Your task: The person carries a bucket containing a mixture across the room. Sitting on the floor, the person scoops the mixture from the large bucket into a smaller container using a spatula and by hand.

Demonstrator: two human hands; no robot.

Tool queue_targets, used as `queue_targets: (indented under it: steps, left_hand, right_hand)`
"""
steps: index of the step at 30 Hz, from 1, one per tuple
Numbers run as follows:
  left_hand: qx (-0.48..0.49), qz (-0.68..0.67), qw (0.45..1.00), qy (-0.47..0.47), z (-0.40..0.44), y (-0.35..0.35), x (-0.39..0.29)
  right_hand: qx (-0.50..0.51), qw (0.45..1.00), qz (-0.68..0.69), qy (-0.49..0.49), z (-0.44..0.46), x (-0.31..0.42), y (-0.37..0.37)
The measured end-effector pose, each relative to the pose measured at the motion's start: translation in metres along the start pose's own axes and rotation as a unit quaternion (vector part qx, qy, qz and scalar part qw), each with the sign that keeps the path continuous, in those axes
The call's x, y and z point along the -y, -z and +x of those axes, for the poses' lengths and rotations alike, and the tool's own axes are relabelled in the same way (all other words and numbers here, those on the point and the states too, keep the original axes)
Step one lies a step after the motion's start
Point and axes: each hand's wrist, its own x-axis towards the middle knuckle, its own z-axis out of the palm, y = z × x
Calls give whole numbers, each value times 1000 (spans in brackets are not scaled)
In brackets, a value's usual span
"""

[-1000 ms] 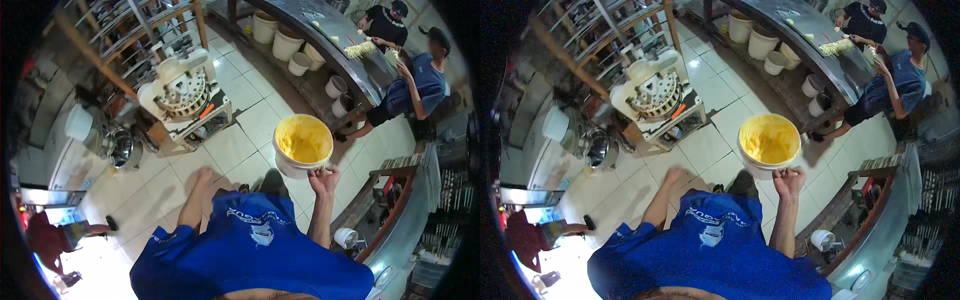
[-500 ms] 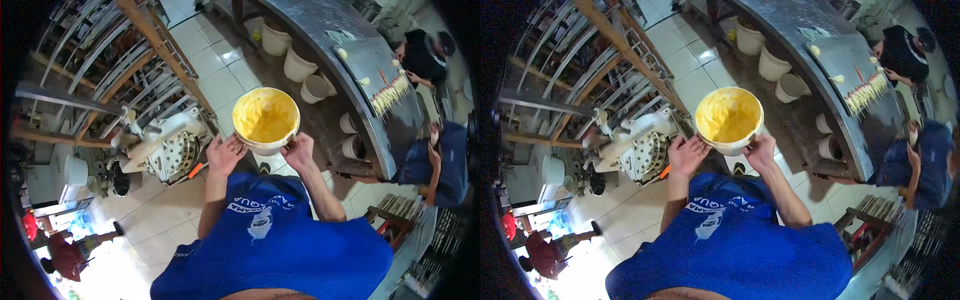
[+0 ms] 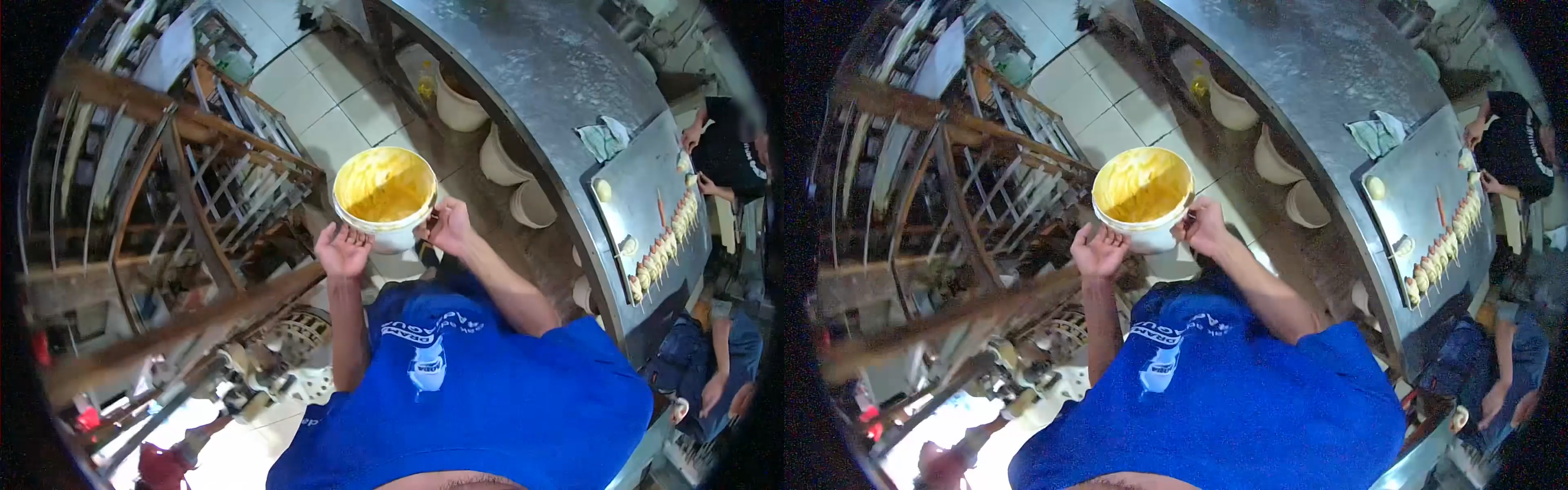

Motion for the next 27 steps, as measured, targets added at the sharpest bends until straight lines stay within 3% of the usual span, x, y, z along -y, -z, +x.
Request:
queue_targets:
  steps: [2,4,6,9,13,15,17,18,20,22,27]
  left_hand:
    - [16,33,999,6,30,-39,-16]
    - [-62,37,997,-26,62,-83,-32]
    - [-77,47,996,-18,105,-110,-62]
    - [-131,14,991,-40,170,-148,-100]
    - [-170,10,982,-77,244,-211,-146]
    - [-192,39,975,-100,284,-253,-169]
    - [-234,65,964,-110,322,-291,-198]
    - [-266,68,954,-121,346,-309,-212]
    - [-241,81,962,-101,396,-336,-245]
    - [-282,91,951,-91,455,-362,-274]
    - [-281,224,929,-91,585,-421,-325]
  right_hand:
    - [21,1000,14,-4,50,23,-3]
    - [17,999,0,-33,100,48,-19]
    - [-40,998,-30,-45,144,77,-40]
    - [-34,996,-51,-63,236,132,-42]
    - [-112,976,141,118,402,231,32]
    - [-194,896,327,229,476,275,77]
    - [-250,760,538,265,494,308,76]
    - [-265,722,573,283,505,323,76]
    - [-269,711,564,322,526,344,77]
    - [-269,709,534,375,542,365,78]
    - [-275,637,529,489,565,361,79]
